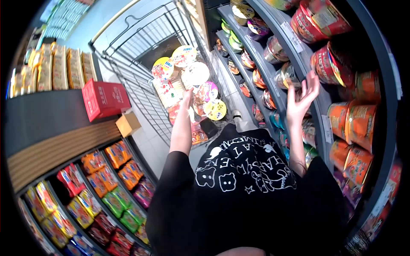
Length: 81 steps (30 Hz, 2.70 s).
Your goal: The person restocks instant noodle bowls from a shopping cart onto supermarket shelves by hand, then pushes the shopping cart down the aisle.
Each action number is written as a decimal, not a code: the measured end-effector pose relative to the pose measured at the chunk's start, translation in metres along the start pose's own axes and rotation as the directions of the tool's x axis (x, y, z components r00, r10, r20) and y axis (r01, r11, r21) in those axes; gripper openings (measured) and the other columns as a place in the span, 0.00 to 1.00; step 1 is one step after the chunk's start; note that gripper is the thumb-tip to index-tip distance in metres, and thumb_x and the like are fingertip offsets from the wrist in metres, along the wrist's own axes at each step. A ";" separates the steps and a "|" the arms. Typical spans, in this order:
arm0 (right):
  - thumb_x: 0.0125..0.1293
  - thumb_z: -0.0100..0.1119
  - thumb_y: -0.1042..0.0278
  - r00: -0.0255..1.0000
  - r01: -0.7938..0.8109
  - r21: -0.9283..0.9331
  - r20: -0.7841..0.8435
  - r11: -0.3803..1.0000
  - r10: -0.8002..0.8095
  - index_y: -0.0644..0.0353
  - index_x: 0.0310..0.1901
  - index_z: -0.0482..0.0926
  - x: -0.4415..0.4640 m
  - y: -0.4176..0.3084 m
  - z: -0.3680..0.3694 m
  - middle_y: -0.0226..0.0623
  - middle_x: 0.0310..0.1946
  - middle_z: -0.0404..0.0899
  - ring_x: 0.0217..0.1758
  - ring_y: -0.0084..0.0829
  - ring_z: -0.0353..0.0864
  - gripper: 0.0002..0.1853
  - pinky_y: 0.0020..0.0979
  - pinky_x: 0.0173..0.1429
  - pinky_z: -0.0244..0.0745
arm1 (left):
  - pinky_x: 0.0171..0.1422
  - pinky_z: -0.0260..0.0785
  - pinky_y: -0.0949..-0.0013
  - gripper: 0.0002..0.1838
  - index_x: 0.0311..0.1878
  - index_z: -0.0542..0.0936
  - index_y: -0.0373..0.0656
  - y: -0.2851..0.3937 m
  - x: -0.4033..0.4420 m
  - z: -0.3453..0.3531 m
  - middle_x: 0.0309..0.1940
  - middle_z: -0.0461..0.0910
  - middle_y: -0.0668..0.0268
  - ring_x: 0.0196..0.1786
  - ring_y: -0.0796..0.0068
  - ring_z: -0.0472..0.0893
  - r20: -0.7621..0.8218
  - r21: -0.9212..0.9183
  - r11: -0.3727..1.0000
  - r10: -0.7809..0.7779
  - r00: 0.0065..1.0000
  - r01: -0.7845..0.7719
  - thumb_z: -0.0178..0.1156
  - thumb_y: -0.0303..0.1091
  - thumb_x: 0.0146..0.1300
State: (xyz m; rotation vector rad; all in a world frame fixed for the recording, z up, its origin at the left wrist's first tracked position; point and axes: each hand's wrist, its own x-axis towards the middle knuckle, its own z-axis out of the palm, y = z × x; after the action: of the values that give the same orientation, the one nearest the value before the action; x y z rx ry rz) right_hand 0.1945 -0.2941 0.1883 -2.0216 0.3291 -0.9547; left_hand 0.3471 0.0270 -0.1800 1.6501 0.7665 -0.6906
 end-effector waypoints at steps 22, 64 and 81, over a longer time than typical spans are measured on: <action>0.50 0.54 0.78 0.862 -0.432 -0.133 0.231 0.892 0.451 0.61 0.57 0.52 -0.099 0.004 -0.025 0.44 0.55 0.59 0.60 0.36 0.57 0.32 0.30 0.59 0.54 | 0.19 0.60 0.74 0.06 0.26 0.66 0.46 0.018 0.004 0.013 0.21 0.69 0.71 0.20 0.80 0.68 0.044 -0.333 0.925 0.210 0.977 -0.184 0.50 0.33 0.57; 0.35 0.71 0.67 0.891 0.237 -0.038 -0.389 0.971 -0.233 0.65 0.56 0.40 0.084 -0.005 -0.072 0.50 0.53 0.48 0.58 0.36 0.52 0.52 0.38 0.64 0.48 | 0.50 0.62 0.73 0.08 0.35 0.72 0.34 0.110 -0.395 0.023 0.47 0.70 0.53 0.48 0.70 0.72 0.483 -0.374 0.705 0.702 0.523 -0.602 0.45 0.28 0.59; 0.31 0.74 0.60 0.889 -0.037 -0.243 -0.450 0.969 -0.079 0.70 0.56 0.27 0.112 0.022 -0.073 0.60 0.55 0.49 0.58 0.44 0.55 0.64 0.36 0.64 0.50 | 0.53 0.60 0.71 0.07 0.34 0.72 0.33 0.093 -0.386 0.010 0.46 0.71 0.55 0.48 0.71 0.71 0.326 -0.325 0.659 0.752 0.574 -0.678 0.45 0.27 0.59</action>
State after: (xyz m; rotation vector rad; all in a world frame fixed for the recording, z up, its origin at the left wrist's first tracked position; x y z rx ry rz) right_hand 0.2187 -0.4111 0.2528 -1.9997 0.7128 -1.4689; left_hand 0.1815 -0.0460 0.1739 1.3993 -0.2124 -0.3506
